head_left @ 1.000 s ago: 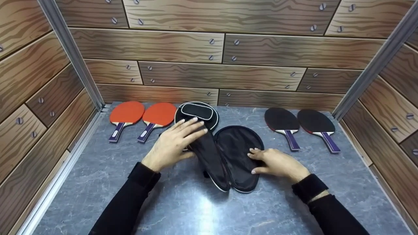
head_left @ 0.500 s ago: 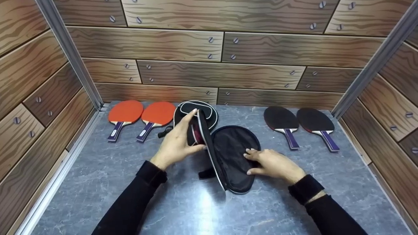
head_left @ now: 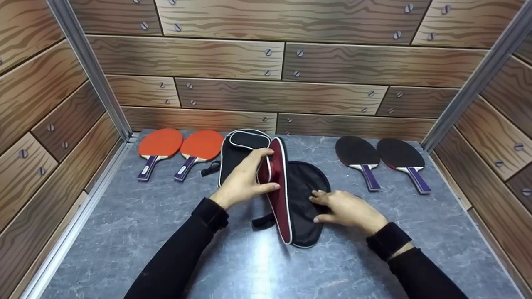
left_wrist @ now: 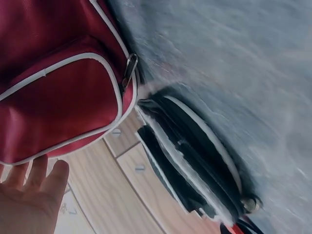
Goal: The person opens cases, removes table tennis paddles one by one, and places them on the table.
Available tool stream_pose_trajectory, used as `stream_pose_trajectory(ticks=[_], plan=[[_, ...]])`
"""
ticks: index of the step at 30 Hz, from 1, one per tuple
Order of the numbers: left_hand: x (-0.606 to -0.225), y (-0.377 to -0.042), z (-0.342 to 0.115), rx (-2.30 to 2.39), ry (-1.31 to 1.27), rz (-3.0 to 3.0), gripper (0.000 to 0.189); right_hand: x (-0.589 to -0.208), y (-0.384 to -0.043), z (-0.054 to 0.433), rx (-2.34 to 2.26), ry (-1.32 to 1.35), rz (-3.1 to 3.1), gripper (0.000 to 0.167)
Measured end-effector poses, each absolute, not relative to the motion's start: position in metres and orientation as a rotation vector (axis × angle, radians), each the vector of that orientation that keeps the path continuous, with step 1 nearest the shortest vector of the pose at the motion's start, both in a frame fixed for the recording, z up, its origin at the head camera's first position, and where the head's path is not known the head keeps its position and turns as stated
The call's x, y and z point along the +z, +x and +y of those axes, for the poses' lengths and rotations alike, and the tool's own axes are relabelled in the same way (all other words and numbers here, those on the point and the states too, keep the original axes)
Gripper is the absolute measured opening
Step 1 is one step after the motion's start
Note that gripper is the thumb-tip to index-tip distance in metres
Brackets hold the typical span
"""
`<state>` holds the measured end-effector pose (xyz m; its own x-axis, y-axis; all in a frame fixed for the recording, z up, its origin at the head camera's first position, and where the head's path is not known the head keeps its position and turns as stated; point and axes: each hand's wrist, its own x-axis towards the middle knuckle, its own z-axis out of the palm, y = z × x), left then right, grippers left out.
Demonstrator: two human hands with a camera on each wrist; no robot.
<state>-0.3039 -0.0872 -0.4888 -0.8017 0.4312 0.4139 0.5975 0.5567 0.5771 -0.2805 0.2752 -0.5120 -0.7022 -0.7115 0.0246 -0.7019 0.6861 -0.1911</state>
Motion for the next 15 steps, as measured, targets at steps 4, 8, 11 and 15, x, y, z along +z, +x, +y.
stream_pose_trajectory(ticks=[4,8,11,15], plan=[[-0.489,-0.310,-0.078,-1.054,-0.927,-2.566,0.095,-0.511,-0.282,0.279,-0.318,-1.217,2.814,0.060],[-0.490,-0.315,-0.070,-1.027,-1.003,-2.568,0.096,-0.510,-0.284,0.286,-0.320,-1.259,2.802,0.055],[-0.491,-0.320,-0.064,-1.018,-1.050,-2.574,0.097,-0.509,-0.285,0.291,-0.309,-1.281,2.804,0.051],[-0.492,-0.325,-0.054,-0.987,-1.085,-2.602,0.098,-0.507,-0.285,0.298,-0.296,-1.290,2.810,0.047]])
